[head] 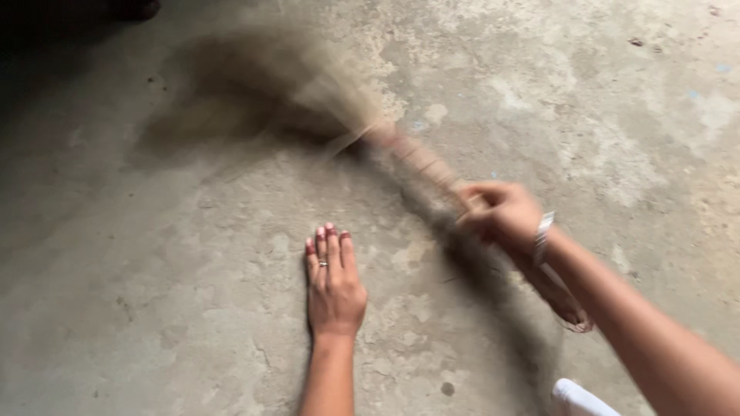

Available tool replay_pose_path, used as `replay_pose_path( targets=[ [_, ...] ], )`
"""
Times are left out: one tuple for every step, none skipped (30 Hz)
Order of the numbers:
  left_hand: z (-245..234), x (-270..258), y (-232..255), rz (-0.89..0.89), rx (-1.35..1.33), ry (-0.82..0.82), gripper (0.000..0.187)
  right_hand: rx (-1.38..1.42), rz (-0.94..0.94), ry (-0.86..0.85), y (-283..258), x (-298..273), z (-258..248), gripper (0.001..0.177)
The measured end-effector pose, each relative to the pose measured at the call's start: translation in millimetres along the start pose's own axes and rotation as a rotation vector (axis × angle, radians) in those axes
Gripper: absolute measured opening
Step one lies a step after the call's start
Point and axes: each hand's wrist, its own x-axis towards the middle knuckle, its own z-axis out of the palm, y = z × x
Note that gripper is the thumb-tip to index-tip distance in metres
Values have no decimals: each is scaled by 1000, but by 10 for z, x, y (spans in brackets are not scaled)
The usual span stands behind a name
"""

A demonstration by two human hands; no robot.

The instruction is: The person sweeps a concrete floor by hand using a short-handled grass broom, moving across the surface while seated.

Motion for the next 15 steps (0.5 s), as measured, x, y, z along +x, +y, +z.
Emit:
replay_pose_path(
  targets=[
    [-2,8,12,12,-35,15,49,55,-45,58,2,175,-181,37],
    [-15,15,8,26,-66,31,47,113,-91,116,11,321,-285,30],
    [-34,11,10,22,-57,32,47,115,-94,106,38,419,-313,30],
    [-40,18,33,12,-62,22,47,180,-160,187,32,478,-339,27],
    [-52,29,30,2,-66,13,47,245,-226,267,2,499,-328,24],
    [-60,32,30,-2,-69,15,47,241,-227,267,-26,466,-270,24],
    [-65,36,29,-3,-52,4,46,207,-274,268,-56,399,-144,25],
    [-71,35,34,-4,-37,-7,45,173,-321,269,-99,296,4,28],
    [-76,27,46,-8,-39,-6,45,82,-294,220,-129,152,156,28],
    [-81,25,44,5,-30,15,43,-4,-267,174,-140,-13,338,30],
    [-81,22,42,18,-21,35,42,-30,-262,48,-147,-176,512,42],
    [-75,15,44,19,-26,36,42,-72,-315,-118,-137,-340,656,48],
    [-64,13,33,21,-28,20,40,-219,-453,-285,-133,-468,798,42],
    [-47,8,26,24,-32,5,38,-369,-587,-452,-144,-556,889,37],
    [-30,-3,23,25,-39,5,38,-373,-584,-448,-161,-609,911,37]
  ],
)
